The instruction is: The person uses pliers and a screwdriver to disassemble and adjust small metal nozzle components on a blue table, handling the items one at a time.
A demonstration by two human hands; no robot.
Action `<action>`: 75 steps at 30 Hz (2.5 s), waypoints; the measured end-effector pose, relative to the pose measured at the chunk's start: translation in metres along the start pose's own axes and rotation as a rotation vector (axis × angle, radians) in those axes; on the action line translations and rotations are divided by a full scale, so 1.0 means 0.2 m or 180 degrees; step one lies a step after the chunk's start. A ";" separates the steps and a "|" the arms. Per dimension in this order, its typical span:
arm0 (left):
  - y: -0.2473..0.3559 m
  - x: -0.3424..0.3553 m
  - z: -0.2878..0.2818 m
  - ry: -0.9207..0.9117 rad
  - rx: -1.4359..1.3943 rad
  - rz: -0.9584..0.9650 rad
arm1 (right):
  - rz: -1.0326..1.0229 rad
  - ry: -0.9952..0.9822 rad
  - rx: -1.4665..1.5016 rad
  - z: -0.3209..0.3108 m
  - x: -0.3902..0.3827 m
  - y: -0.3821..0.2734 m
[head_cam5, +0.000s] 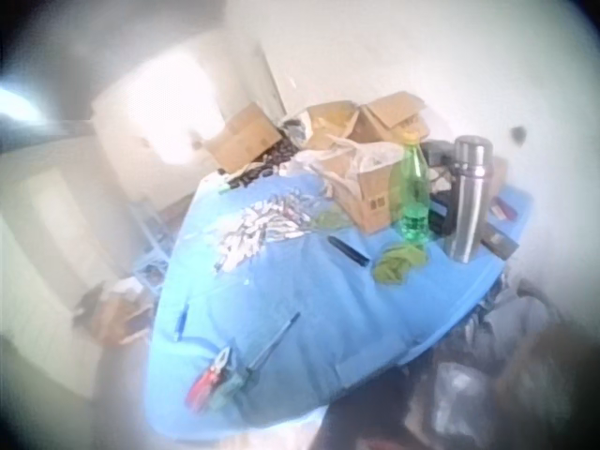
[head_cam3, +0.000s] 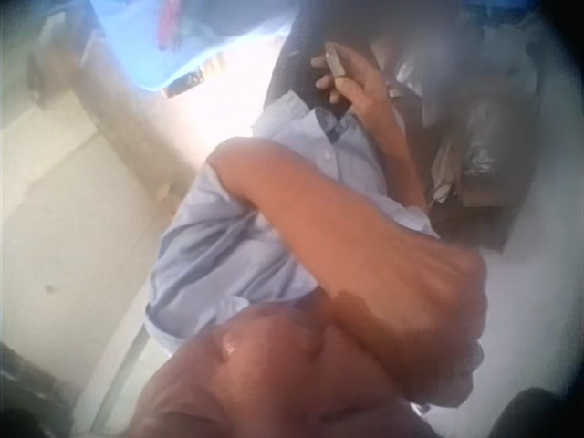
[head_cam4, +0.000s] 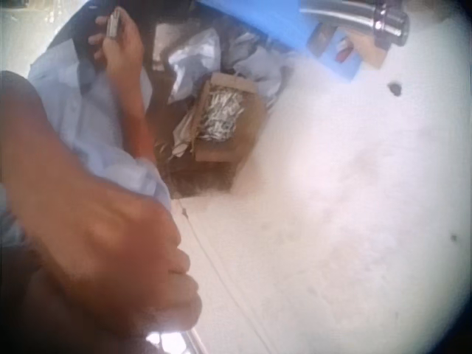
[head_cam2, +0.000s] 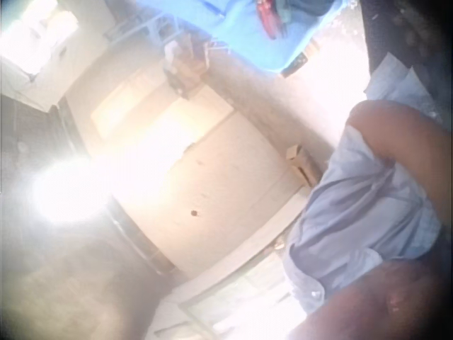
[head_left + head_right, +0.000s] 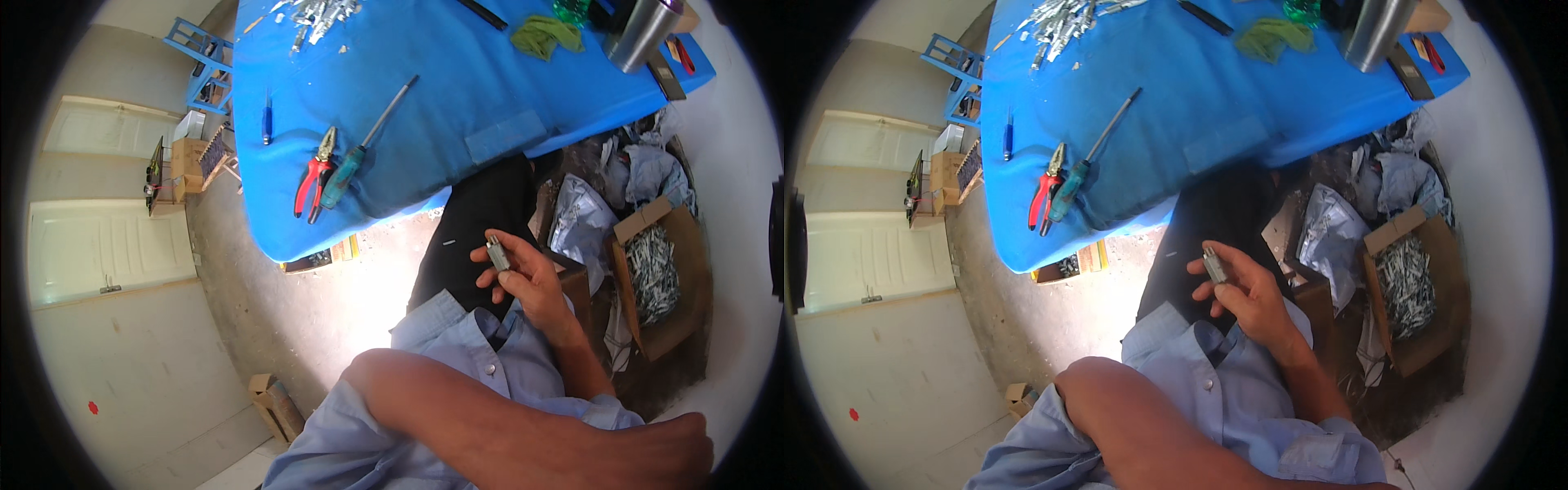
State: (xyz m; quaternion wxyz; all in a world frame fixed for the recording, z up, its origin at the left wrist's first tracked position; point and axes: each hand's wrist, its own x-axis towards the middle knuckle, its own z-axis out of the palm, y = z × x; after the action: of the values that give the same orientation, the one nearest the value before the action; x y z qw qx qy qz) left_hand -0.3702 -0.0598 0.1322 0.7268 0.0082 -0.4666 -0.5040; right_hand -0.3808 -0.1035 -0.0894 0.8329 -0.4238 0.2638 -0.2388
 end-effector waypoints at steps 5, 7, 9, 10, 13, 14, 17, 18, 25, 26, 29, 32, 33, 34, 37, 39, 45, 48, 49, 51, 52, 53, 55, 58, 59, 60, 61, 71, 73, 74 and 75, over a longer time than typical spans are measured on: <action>0.12 0.04 -0.13 -0.0676 0.0693 0.0104 | 0.0035 -0.0003 0.0008 0.04 0.02 -0.03; 0.16 -0.01 -0.15 -0.0400 0.1332 0.0379 | 0.0075 -0.0027 -0.0058 0.06 0.04 -0.05; 0.25 0.01 -0.23 -0.0589 0.1617 -0.0414 | 0.0060 -0.0057 -0.0196 0.08 0.06 -0.09; 0.36 0.04 -0.33 -0.1010 0.1538 -0.1425 | 0.0022 -0.0039 -0.0222 0.08 0.07 -0.11; 0.33 -0.10 -0.55 -0.0223 0.3103 -0.0943 | -0.0091 0.0048 -0.0318 0.08 0.12 -0.19; 0.33 -0.14 -0.65 0.0175 0.3732 -0.0580 | -0.0223 0.0048 -0.0240 0.07 0.15 -0.19; 0.48 -0.22 -0.91 0.0578 0.5058 -0.0874 | -0.0531 0.0149 -0.0904 0.15 0.24 -0.30; 0.51 -0.24 -0.94 0.0841 0.5227 -0.1047 | -0.0574 0.0130 -0.0838 0.18 0.27 -0.31; 0.60 -0.36 -1.10 0.2070 0.4534 -0.1982 | -0.1253 0.0068 -0.2618 0.40 0.49 -0.31; 0.62 -0.40 -1.13 0.2243 0.4350 -0.2023 | -0.1343 0.0015 -0.2839 0.44 0.51 -0.32; 0.68 -0.51 -1.21 0.2581 0.3965 -0.1995 | -0.1572 -0.0208 -0.3199 0.56 0.56 -0.33; 0.78 -0.58 -1.26 0.2834 0.3623 -0.1975 | -0.1574 -0.0521 -0.3238 0.63 0.59 -0.33; 0.82 -0.61 -1.29 0.2980 0.3561 -0.1982 | -0.1598 -0.0589 -0.3200 0.65 0.60 -0.32; 0.87 -0.63 -1.31 0.3157 0.3481 -0.1719 | -0.1625 -0.0674 -0.3160 0.67 0.62 -0.31; 1.09 -0.75 -1.46 0.3743 0.3900 -0.1298 | -0.1677 -0.0552 -0.3165 0.62 0.72 -0.30; 1.32 -0.74 -1.50 0.4209 0.4456 -0.1422 | -0.1729 -0.0242 -0.3314 0.55 0.79 -0.30; 1.75 -0.87 -1.69 0.3907 0.7845 -0.0872 | -0.1793 0.0495 -0.3695 0.37 0.92 -0.40; 1.64 -0.72 -1.69 0.3952 0.6663 -0.0814 | -0.2123 0.0803 -0.3965 0.27 0.99 -0.38; 1.59 -0.67 -1.71 0.3900 0.6287 -0.0793 | -0.2228 0.0919 -0.4008 0.25 1.01 -0.36; 1.50 -0.57 -1.77 0.3575 0.6209 -0.0795 | -0.2322 0.0959 -0.4277 0.23 1.03 -0.34; 1.45 -0.50 -1.81 0.3373 0.6104 -0.0822 | -0.2359 0.0992 -0.4410 0.22 1.04 -0.33; 1.41 -0.43 -1.84 0.3188 0.5991 -0.0833 | -0.2356 0.0998 -0.4419 0.22 1.04 -0.33; 1.33 -0.30 -1.92 0.2838 0.5846 -0.0897 | -0.2340 0.1027 -0.4431 0.22 1.04 -0.32; 1.21 -0.13 -2.10 0.2430 0.5470 -0.1022 | -0.2308 0.1060 -0.4373 0.22 1.04 -0.32; 1.18 -0.10 -2.17 0.2319 0.5332 -0.1070 | -0.2319 0.1068 -0.4349 0.22 1.04 -0.32; 1.16 -0.08 -2.25 0.2170 0.5480 -0.1008 | -0.2330 0.1078 -0.4326 0.23 1.04 -0.32; 1.13 -0.06 -2.32 0.2012 0.5615 -0.0949 | -0.2335 0.1097 -0.4309 0.23 1.05 -0.32; 0.93 0.06 -2.66 0.2234 0.5488 -0.0844 | -0.2187 0.1245 -0.4273 0.24 1.05 -0.33; 0.94 0.05 -2.68 0.2256 0.5226 -0.0868 | -0.2140 0.1296 -0.4261 0.25 1.05 -0.32; 0.95 0.04 -2.68 0.2271 0.5099 -0.0892 | -0.2112 0.1305 -0.4264 0.25 1.04 -0.31; 0.95 0.03 -2.67 0.2351 0.4980 -0.0975 | -0.2085 0.1312 -0.4265 0.24 1.04 -0.31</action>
State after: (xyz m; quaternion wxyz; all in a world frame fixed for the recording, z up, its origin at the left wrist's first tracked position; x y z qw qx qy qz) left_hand 0.1357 -0.2159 -0.0734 0.5417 0.7290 -0.4071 -0.0968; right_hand -0.2053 -0.2377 -0.0626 0.2197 -0.8408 0.3628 -0.3365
